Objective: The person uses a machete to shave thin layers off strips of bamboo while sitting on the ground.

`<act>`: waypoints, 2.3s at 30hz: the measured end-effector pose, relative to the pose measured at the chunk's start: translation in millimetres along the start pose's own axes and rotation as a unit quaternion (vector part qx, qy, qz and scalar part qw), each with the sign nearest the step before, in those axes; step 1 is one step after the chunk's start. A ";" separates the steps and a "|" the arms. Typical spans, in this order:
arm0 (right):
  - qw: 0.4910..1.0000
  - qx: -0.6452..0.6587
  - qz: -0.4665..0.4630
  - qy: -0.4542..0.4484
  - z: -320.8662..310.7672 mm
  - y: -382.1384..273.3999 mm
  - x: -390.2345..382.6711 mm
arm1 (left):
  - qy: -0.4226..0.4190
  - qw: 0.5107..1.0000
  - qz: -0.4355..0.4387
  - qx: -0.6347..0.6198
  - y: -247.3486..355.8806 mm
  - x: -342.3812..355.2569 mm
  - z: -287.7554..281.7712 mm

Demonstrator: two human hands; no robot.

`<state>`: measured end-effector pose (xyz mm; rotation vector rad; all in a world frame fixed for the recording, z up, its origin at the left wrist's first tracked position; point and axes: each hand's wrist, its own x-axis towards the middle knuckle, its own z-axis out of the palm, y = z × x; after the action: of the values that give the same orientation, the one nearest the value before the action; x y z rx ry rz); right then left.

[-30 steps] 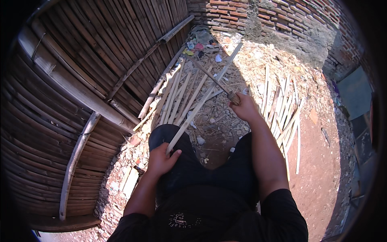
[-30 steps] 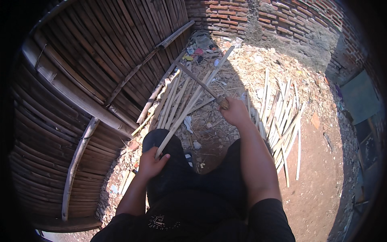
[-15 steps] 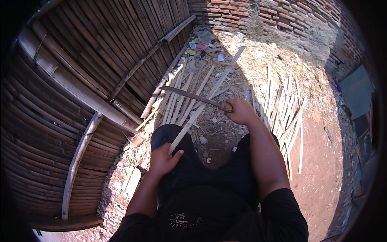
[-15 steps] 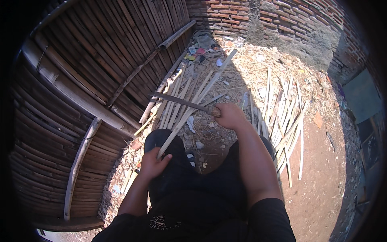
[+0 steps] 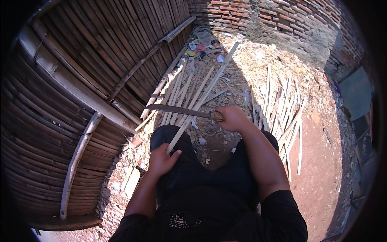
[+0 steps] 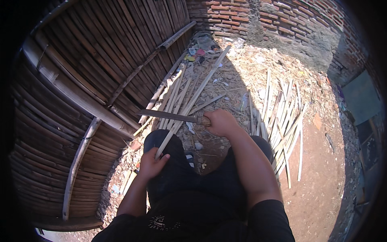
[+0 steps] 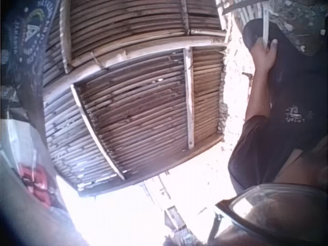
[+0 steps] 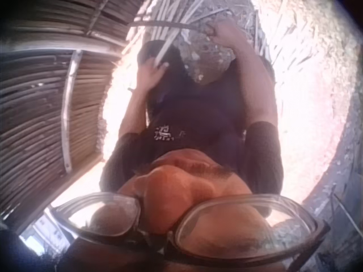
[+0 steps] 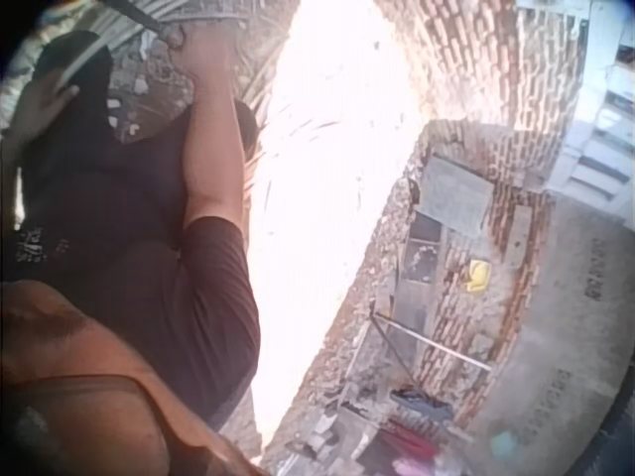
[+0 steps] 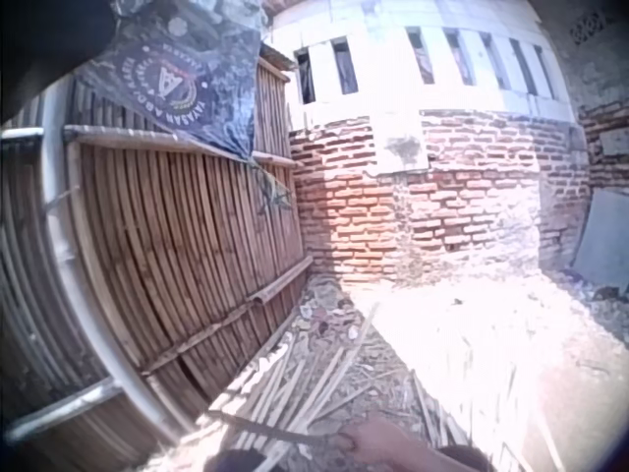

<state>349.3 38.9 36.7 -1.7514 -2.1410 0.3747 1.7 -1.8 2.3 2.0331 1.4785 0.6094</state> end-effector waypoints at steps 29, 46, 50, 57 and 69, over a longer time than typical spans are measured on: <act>0.992 -0.049 -0.100 -0.053 8.3 -11.1 2.1 | 0.009 1.000 -0.004 -0.015 -2.8 0.3 1.9; 0.982 0.095 0.100 0.127 -10.9 35.5 0.3 | -0.023 0.999 -0.015 -0.036 -2.2 1.3 -2.2; 0.998 0.006 -0.046 0.043 9.5 9.1 1.3 | 0.001 0.998 -0.004 -0.069 -10.2 3.7 0.0; 0.995 -0.049 -0.092 0.001 2.0 4.0 1.7 | -0.014 0.999 -0.016 -0.044 -6.1 3.0 -2.6; 0.940 0.164 0.168 0.246 -14.2 55.6 0.8 | -0.020 0.999 0.001 -0.042 -2.2 1.8 -2.4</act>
<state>404.6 50.7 26.6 -1.7780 -1.3527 0.3126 -0.8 0.9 2.6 1.9724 1.4046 0.6163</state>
